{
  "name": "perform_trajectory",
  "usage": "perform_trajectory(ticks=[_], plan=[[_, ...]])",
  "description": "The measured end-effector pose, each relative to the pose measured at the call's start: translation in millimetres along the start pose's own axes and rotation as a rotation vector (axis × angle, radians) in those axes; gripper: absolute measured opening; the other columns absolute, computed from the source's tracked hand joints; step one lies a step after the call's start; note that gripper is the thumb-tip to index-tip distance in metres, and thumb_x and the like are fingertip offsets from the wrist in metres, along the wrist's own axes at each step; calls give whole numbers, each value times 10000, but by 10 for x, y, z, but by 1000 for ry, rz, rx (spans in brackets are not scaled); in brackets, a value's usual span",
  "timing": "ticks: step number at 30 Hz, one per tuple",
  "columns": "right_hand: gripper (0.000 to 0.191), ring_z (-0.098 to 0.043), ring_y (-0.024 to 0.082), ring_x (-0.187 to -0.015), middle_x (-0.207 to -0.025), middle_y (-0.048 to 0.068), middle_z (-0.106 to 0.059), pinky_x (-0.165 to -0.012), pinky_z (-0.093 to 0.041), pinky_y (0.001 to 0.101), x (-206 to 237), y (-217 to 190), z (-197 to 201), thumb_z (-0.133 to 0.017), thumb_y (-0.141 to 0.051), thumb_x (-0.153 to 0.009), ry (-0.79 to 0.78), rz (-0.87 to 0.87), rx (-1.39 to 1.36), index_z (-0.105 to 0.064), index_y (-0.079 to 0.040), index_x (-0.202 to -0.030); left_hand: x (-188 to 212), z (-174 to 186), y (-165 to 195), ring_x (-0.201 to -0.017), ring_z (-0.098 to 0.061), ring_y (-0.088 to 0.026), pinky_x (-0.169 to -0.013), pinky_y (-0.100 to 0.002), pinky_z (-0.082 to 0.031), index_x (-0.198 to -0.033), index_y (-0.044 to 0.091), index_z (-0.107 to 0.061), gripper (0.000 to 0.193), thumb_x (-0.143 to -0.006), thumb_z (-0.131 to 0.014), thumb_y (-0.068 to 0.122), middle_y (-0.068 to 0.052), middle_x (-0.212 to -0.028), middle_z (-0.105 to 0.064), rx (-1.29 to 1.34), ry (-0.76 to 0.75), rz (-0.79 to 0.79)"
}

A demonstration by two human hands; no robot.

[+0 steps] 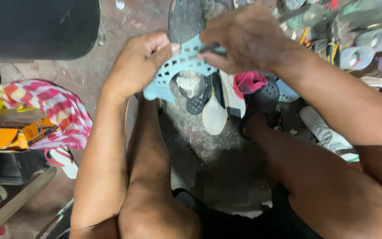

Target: The person uses a knife to scrape and trim the sole of a light blue slipper. They repeatedly scrape the surface, remove small pieces of material, and occasionally wipe the sole with a cloth. The person also briefly handles a plastic bottle before continuing to scrape the slipper.

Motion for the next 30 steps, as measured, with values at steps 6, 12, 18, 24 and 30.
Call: perform_trajectory(ticks=[6,12,18,24,30], plan=[[313,-544,193,-574,-708,58,-570,-569,-420,369,118,78,-136,-760,-255,-1101,93,-190,-366,-632,-70,-884,33,10,-25,-652,-449,-119,-577,-343,-394,-819,9,-572,400,-1068,-679,303,-65,-676,-508,-36,-66,-32],[317,-584,209,-615,-717,80,-577,-570,-421,355,229,121,-283,-776,-219,-1073,186,-131,-322,-614,-30,-877,36,-77,-8,-667,-584,-172,-677,-361,-478,-870,24,-662,465,-1093,-623,431,-84,-726,-637,-168,99,-96],[377,-584,166,-578,-702,45,-582,-544,-423,337,257,154,-312,-767,-255,-1128,162,-142,-345,-614,-72,-835,-30,-131,12,-577,-597,-225,-596,-393,-466,-829,13,-691,533,-1066,-621,485,-124,-634,-605,-214,81,-69],[346,-564,173,-628,-727,42,-593,-580,-426,353,277,135,-401,-741,-289,-1099,166,-150,-295,-638,-61,-860,61,-57,104,-505,-572,-232,-588,-397,-450,-804,31,-719,457,-1061,-626,397,-116,-565,-575,-306,89,24],[408,-571,197,-679,-758,48,-597,-628,-423,379,220,108,-344,-786,-343,-1105,141,-122,-229,-624,-54,-867,32,-6,137,-637,-662,-138,-680,-364,-506,-868,60,-718,453,-1126,-564,400,-32,-692,-691,-148,131,-53]])
Point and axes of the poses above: each hand's wrist, its own x-axis away from the middle knuckle, its own z-axis out of the back of the hand, y = z × x, the point moved 1 cm from there along -x, towards the middle knuckle
